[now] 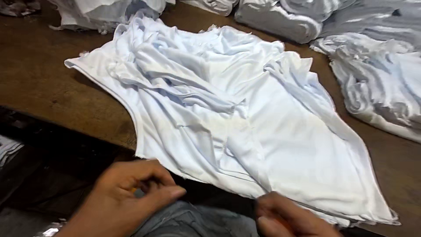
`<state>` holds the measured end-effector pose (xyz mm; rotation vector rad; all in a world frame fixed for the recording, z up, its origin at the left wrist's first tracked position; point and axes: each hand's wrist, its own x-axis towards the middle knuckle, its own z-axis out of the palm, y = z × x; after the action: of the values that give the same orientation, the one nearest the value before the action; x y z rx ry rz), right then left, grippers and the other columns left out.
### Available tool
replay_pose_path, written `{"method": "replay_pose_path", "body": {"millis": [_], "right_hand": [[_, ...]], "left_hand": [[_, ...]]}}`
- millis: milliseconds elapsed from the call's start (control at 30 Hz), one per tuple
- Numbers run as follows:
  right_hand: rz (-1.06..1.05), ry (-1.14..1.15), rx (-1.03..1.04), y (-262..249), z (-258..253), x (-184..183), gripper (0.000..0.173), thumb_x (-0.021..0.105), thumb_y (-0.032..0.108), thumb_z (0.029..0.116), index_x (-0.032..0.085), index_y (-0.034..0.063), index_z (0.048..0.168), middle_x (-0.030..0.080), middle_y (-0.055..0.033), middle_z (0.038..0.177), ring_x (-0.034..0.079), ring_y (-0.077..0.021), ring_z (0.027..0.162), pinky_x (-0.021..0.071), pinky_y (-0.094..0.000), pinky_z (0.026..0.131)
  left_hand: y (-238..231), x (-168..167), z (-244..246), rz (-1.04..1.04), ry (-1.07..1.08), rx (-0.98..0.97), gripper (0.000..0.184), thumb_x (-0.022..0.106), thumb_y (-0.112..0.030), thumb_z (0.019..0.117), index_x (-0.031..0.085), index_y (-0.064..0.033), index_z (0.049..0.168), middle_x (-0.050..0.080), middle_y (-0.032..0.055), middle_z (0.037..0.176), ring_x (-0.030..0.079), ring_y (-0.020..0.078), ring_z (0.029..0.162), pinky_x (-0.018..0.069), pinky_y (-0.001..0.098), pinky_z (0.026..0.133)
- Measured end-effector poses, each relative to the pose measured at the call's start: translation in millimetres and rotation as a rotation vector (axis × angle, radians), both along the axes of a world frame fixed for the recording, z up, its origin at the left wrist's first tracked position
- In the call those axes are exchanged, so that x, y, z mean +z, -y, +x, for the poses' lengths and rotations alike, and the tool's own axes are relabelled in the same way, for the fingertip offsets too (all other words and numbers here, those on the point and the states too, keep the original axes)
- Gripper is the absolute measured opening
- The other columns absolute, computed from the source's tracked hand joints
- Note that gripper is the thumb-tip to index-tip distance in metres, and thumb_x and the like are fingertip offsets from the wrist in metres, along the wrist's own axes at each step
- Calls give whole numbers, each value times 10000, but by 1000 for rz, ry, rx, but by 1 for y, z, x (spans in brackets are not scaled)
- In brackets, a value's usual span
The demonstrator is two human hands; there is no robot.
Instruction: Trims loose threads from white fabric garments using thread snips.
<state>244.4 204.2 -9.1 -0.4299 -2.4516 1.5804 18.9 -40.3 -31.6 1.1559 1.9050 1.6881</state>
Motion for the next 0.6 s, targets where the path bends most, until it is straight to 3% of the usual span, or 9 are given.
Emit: {"method": "replay_pose_path", "body": {"millis": [67,133,200,267,333,400,467,533,600], "right_hand": [[180,-40,-321,-37,32,12,168,695,203,989,625,50,991,605,13,742,534,-61,564,472,-247,485],[375,52,-636,-78,62,12,310,709,294,982,620,5,1053,586,-15,736,510,-86,555,457,-270,489],[437,267,-834,-107,81,4,613,702,522,935,619,-39,1167,636,-116,878,585,-179,727,525,-389,672],[418,463,-900,-117,77,-5,847,706,677,845,619,-50,1271,694,-232,1067,674,-342,974,542,-573,887],[451,609,-890,-114,56,-10,1038,720,800,725,590,-23,1345,696,-270,1117,665,-442,1060,493,-688,928],[480,605,-837,-109,31,-15,1042,739,797,703,596,-9,1349,711,-262,1076,679,-457,1022,501,-712,888],[494,509,-763,-106,7,-18,939,763,711,753,610,-24,1316,717,-245,1021,693,-436,956,523,-694,840],[530,387,-682,-110,-14,-22,855,790,621,784,618,-34,1306,722,-221,1018,702,-395,927,544,-658,823],[591,259,-579,-122,-38,-28,809,805,569,796,628,-30,1310,739,-176,1011,720,-323,901,577,-592,809]], "left_hand": [[-5,29,-32,-18,-118,80,148,730,-293,941,737,-169,1022,718,-31,917,667,98,693,590,239,591],[-17,46,-72,-47,-328,167,211,675,-310,968,713,-150,1101,720,-31,1019,685,95,785,604,258,669],[-36,54,-115,-103,-586,250,313,620,-373,997,690,-132,1185,684,6,1202,676,112,1059,594,320,900],[-60,56,-153,-207,-732,264,456,568,-404,1010,663,-60,1294,593,165,1385,525,329,1320,411,560,1084],[-79,45,-193,-352,-785,261,534,541,-487,1005,638,-122,1383,522,196,1482,434,459,1392,333,734,1038],[-87,25,-223,-519,-769,240,552,502,-562,1011,591,-245,1454,493,153,1531,427,465,1408,333,799,978],[-84,7,-238,-604,-818,234,537,427,-567,1030,552,-306,1481,472,118,1556,443,467,1394,372,805,922],[-73,-3,-246,-579,-889,272,548,362,-538,1020,581,-289,1458,521,100,1512,482,462,1349,408,773,868],[-57,-4,-245,-581,-902,303,602,319,-534,1007,601,-228,1441,551,134,1476,498,475,1329,415,758,905]]}}
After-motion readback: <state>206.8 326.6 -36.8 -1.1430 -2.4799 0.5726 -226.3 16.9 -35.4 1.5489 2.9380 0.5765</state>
